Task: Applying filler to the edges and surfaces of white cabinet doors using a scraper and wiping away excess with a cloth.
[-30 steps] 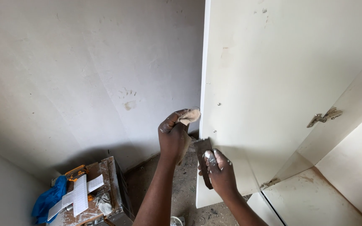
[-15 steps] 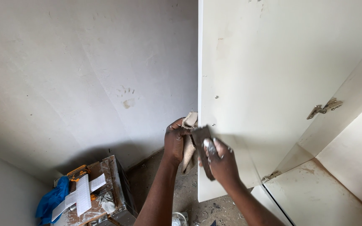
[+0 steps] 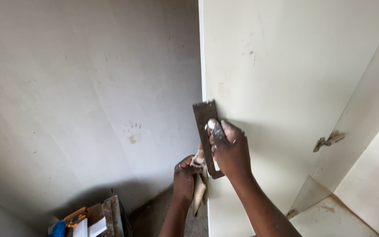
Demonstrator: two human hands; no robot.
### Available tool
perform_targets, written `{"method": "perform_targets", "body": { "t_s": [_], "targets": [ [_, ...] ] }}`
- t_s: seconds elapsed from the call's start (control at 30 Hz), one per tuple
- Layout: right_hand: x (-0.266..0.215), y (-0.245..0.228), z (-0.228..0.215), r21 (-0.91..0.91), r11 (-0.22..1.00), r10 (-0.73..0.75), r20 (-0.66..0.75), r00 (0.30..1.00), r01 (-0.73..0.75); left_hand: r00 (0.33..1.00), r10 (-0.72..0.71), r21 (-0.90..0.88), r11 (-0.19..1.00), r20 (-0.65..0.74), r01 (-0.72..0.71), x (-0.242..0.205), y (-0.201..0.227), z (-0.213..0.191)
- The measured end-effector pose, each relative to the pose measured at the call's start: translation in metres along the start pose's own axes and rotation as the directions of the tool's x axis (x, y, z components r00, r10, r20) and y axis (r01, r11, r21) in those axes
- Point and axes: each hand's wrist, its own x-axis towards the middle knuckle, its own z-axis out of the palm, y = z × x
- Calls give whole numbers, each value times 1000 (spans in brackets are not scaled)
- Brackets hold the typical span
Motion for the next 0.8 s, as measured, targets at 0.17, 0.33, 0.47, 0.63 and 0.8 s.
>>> {"method": "perform_targets", "body": {
  "t_s": [0.17,0.33,0.47,0.63,0.8],
  "targets": [
    [13,-21,-7,54,998,-39,20,999,38,1000,21,-61,998,11,-20,-8,0,3],
    [-21,4,-43,-368,910,295,247,923,-192,959,-74,-11,997,-272,74,-30,39,19],
    [-36,11,-63,-487,848,256,36,966,-207,886,217,-210,923,-411,-323,-30,59,32],
    [-20,36,-94,81,994,91,-188,978,-77,238,905,596,-22,353,-802,2,71,63],
    [-21,21,-121,-109,980,113,-378,919,-165,87,347,236,-414,934,-879,22,76,90]
  ]
}}
